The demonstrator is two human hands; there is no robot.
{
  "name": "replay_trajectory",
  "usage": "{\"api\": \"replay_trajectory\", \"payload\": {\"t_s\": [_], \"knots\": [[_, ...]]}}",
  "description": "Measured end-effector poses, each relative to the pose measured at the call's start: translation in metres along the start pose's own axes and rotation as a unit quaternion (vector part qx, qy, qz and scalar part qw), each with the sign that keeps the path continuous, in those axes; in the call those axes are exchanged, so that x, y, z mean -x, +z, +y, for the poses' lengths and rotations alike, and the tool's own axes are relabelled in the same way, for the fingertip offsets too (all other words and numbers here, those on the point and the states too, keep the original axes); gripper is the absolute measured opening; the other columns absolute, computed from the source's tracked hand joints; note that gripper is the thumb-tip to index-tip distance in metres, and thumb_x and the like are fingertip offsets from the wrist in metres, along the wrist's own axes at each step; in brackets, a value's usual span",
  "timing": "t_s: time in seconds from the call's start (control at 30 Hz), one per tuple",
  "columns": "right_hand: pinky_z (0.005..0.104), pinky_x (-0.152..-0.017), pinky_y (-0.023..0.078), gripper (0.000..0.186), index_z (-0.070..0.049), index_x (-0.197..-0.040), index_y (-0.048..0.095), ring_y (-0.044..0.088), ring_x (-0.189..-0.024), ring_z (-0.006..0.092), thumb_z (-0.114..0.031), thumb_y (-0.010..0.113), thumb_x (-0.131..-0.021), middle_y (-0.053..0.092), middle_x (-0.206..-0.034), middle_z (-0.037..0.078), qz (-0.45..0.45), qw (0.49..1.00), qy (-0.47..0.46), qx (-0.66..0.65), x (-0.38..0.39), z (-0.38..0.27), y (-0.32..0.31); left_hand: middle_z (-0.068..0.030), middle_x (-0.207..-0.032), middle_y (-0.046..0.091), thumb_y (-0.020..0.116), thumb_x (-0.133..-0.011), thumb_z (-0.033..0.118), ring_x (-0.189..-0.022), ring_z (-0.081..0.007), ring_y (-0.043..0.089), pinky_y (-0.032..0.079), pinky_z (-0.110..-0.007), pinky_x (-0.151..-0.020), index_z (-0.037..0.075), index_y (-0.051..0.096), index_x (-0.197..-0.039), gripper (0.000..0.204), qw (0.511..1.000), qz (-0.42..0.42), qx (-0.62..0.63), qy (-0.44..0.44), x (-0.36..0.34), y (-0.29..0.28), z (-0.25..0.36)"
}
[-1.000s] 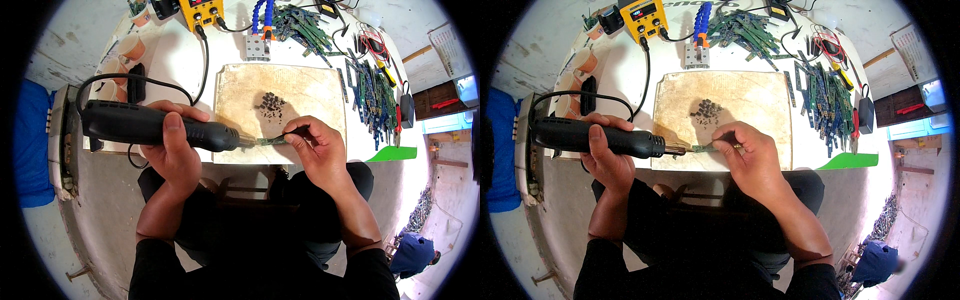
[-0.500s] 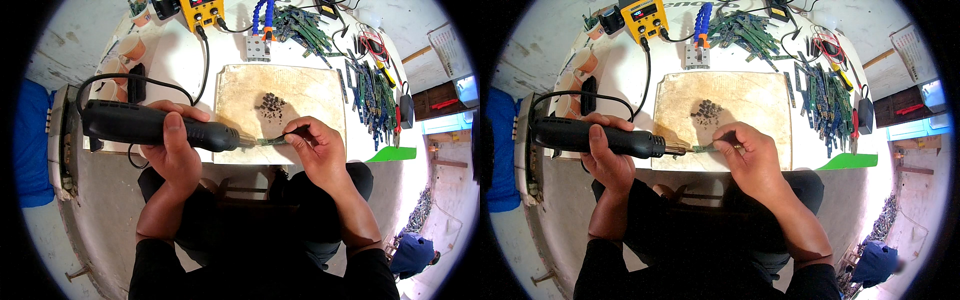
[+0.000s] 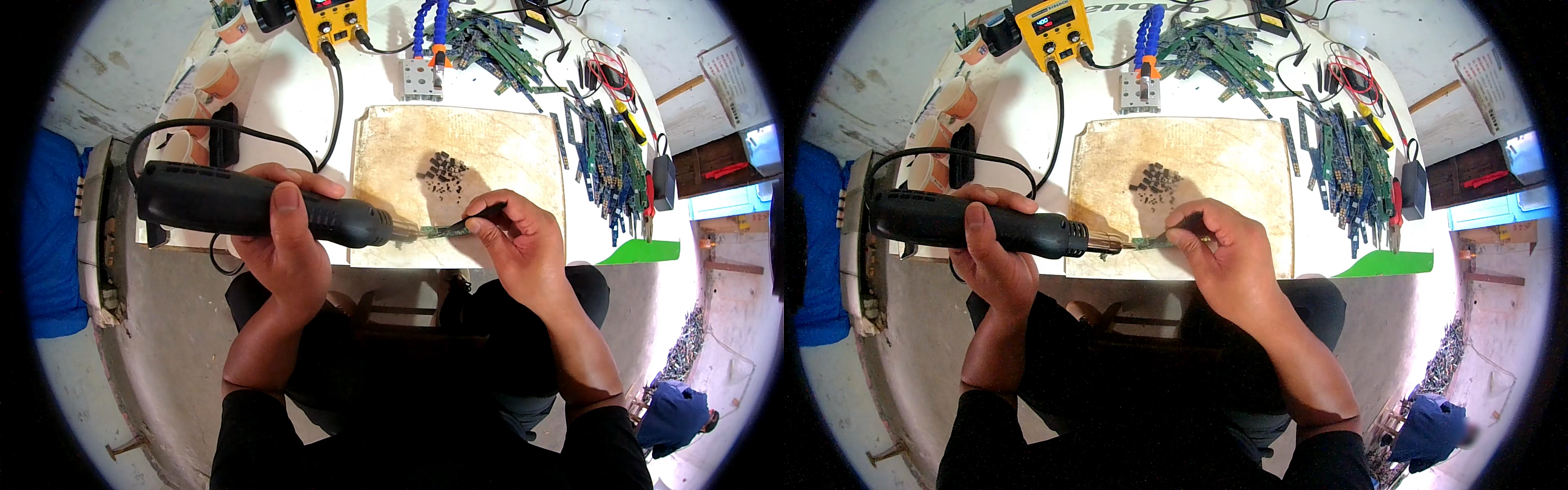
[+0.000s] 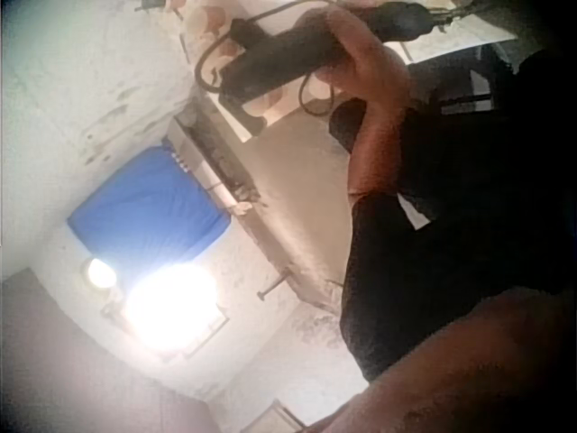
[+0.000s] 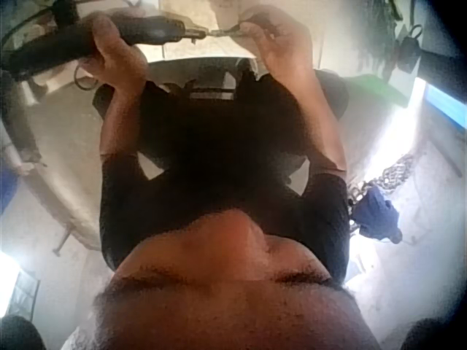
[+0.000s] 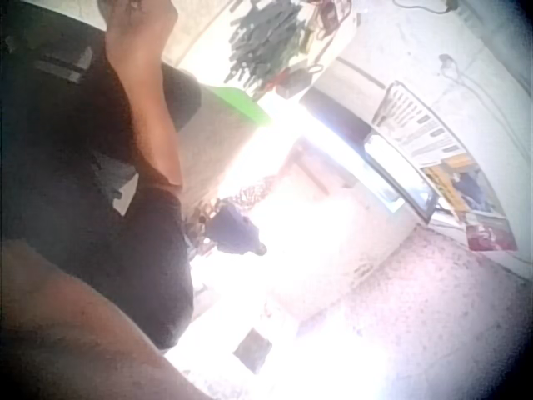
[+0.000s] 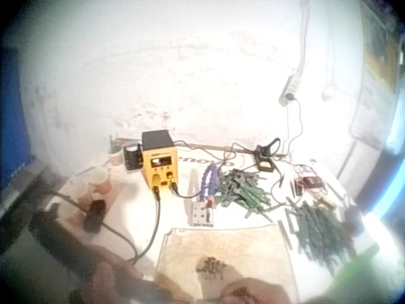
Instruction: The person uses a hot air gun to heat a circuit board while holding it with tweezers. They remove small electronic components from the board and place them onto a work mat. The person repeats this process for multiple components on the same board.
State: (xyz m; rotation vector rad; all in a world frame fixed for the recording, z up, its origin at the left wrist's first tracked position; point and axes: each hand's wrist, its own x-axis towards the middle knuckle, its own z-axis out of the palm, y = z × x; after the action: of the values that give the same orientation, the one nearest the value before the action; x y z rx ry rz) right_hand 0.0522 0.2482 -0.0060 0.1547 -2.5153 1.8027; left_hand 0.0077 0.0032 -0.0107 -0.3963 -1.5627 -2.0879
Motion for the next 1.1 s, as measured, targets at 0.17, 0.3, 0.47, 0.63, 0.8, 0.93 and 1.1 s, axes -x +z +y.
{"api": "replay_trajectory", "payload": {"t_s": [0.17, 0.3, 0.47, 0.63, 0.8, 0.93, 1.1], "knots": [[0.0254, -0.075, 0.052, 0.009, 0.001, -0.102, 0.066, 0.065, -0.083, 0.0106, 0.003, 0.068, -0.093, 0.070, -0.090, 0.008, 0.001, 1.000, 0.012, 0.000, 0.0003, -0.0018, 0.0008, -0.0112, -0.087, 0.067, 0.057, -0.100, 0.014, -0.078, -0.0179, 0.071, 0.057, -0.030, -0.075, 0.001, 0.053, -0.108, 0.016, 1.000, 0.004, 0.002, 0.000, 0.0006, -0.0018, -0.0020], [0.0253, -0.075, 0.052, 0.009, 0.001, -0.102, 0.066, 0.065, -0.083, 0.0107, 0.003, 0.068, -0.093, 0.070, -0.090, 0.008, 0.003, 1.000, 0.009, -0.004, 0.0004, 0.0003, 0.0008, -0.0116, -0.087, 0.068, 0.058, -0.100, 0.015, -0.078, -0.0178, 0.071, 0.057, -0.029, -0.075, 0.000, 0.053, -0.108, 0.017, 1.000, 0.004, 0.005, -0.003, 0.0008, -0.0016, -0.0023], [0.0241, -0.085, 0.051, 0.010, 0.001, -0.106, 0.063, 0.063, -0.091, 0.0087, 0.000, 0.066, -0.096, 0.067, -0.098, 0.004, -0.030, 0.999, 0.020, 0.024, 0.0005, -0.0043, -0.0031, -0.0124, -0.085, 0.069, 0.058, -0.101, 0.016, -0.078, -0.0166, 0.070, 0.056, -0.028, -0.075, 0.001, 0.053, -0.108, 0.017, 1.000, 0.003, 0.003, -0.008, 0.0010, -0.0012, -0.0019], [0.0241, -0.084, 0.051, 0.010, 0.001, -0.106, 0.063, 0.062, -0.091, 0.0087, 0.000, 0.066, -0.096, 0.067, -0.098, 0.004, -0.025, 0.999, 0.019, 0.023, 0.0013, -0.0036, -0.0029, -0.0131, -0.081, 0.070, 0.057, -0.101, 0.020, -0.075, -0.0156, 0.068, 0.054, -0.027, -0.074, 0.003, 0.054, -0.107, 0.019, 1.000, 0.002, -0.011, -0.015, 0.0007, 0.0034, 0.0013], [0.0253, -0.076, 0.052, 0.010, 0.000, -0.101, 0.067, 0.066, -0.085, 0.0107, 0.005, 0.068, -0.092, 0.071, -0.092, 0.008, 0.007, 1.000, 0.006, -0.004, 0.0005, 0.0000, 0.0008, -0.0149, -0.078, 0.069, 0.055, -0.101, 0.026, -0.071, -0.0169, 0.065, 0.053, -0.028, -0.074, 0.004, 0.053, -0.105, 0.022, 0.998, 0.013, -0.050, -0.032, 0.0018, 0.0040, -0.0001], [0.0252, -0.076, 0.052, 0.010, 0.001, -0.101, 0.066, 0.066, -0.085, 0.0108, 0.005, 0.068, -0.092, 0.071, -0.091, 0.008, 0.007, 1.000, 0.002, -0.005, 0.0001, 0.0021, 0.0003, -0.0148, -0.078, 0.069, 0.055, -0.101, 0.025, -0.071, -0.0170, 0.065, 0.053, -0.028, -0.074, 0.004, 0.053, -0.105, 0.021, 0.998, 0.014, -0.046, -0.030, 0.0014, 0.0041, -0.0006], [0.0252, -0.076, 0.053, 0.010, 0.001, -0.101, 0.066, 0.066, -0.085, 0.0109, 0.005, 0.067, -0.092, 0.071, -0.091, 0.008, 0.001, 1.000, 0.001, -0.002, -0.0006, -0.0019, 0.0005, -0.0149, -0.078, 0.069, 0.054, -0.101, 0.025, -0.071, -0.0169, 0.065, 0.052, -0.028, -0.075, 0.004, 0.053, -0.105, 0.022, 0.998, 0.010, -0.061, -0.025, 0.0012, 0.0031, -0.0003]]}}
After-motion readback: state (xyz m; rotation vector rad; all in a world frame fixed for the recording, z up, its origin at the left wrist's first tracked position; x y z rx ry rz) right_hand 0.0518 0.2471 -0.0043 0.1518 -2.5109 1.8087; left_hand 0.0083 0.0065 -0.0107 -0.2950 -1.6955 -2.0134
